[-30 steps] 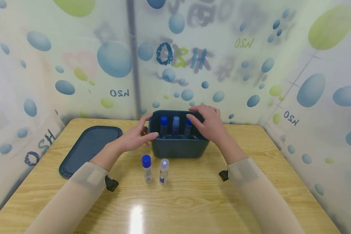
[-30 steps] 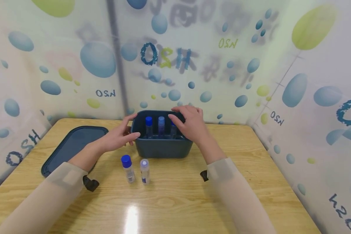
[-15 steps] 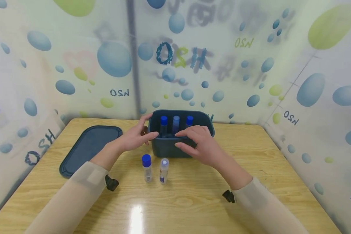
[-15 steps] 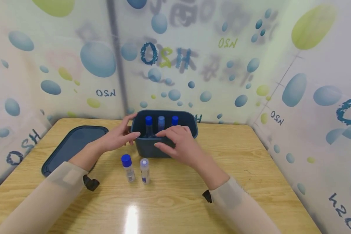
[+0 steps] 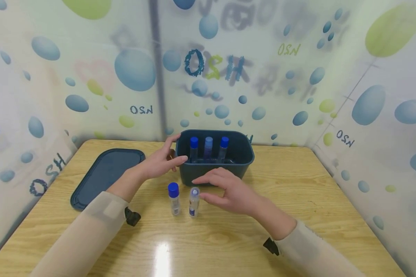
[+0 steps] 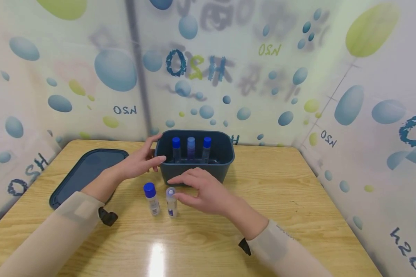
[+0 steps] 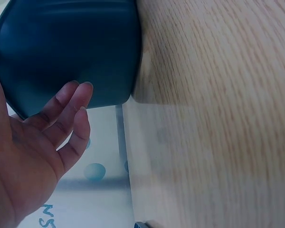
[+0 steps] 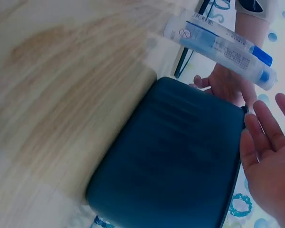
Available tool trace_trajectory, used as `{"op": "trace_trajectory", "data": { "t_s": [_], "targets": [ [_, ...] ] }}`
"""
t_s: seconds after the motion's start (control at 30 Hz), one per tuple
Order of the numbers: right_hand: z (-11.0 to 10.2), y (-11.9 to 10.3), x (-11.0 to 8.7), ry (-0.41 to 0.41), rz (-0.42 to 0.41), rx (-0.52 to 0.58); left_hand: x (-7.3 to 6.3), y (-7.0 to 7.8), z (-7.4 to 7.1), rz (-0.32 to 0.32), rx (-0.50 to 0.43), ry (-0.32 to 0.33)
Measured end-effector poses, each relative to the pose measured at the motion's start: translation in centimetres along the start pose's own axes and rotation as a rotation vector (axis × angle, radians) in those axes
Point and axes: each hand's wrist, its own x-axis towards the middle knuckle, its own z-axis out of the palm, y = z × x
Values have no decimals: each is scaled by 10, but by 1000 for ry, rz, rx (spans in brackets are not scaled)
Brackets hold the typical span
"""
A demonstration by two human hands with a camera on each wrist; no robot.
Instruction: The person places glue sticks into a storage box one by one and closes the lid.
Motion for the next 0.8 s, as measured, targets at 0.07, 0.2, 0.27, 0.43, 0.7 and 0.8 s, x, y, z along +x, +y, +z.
{"op": "trace_trajectory", "data": {
  "t_s": [0.07,0.2,0.27,0.43,0.7,0.8],
  "targets": [
    [2,-1,0,-40,32,67,0,0,0,1,-2,2],
    [5,-1,1,-105,109,167,-1,0,1,-4,0,5],
    [6,0,1,-125,133,200,-1,1,1,-6,1,5],
    [9,1,0,-161,194,255,-1,1,2,-2,1,6],
    [16,2,3,-219,285,342,-1,0,1,-2,-3,4],
    [19,3,4,-223,285,349,0,0,1,1,-9,5]
  ]
}}
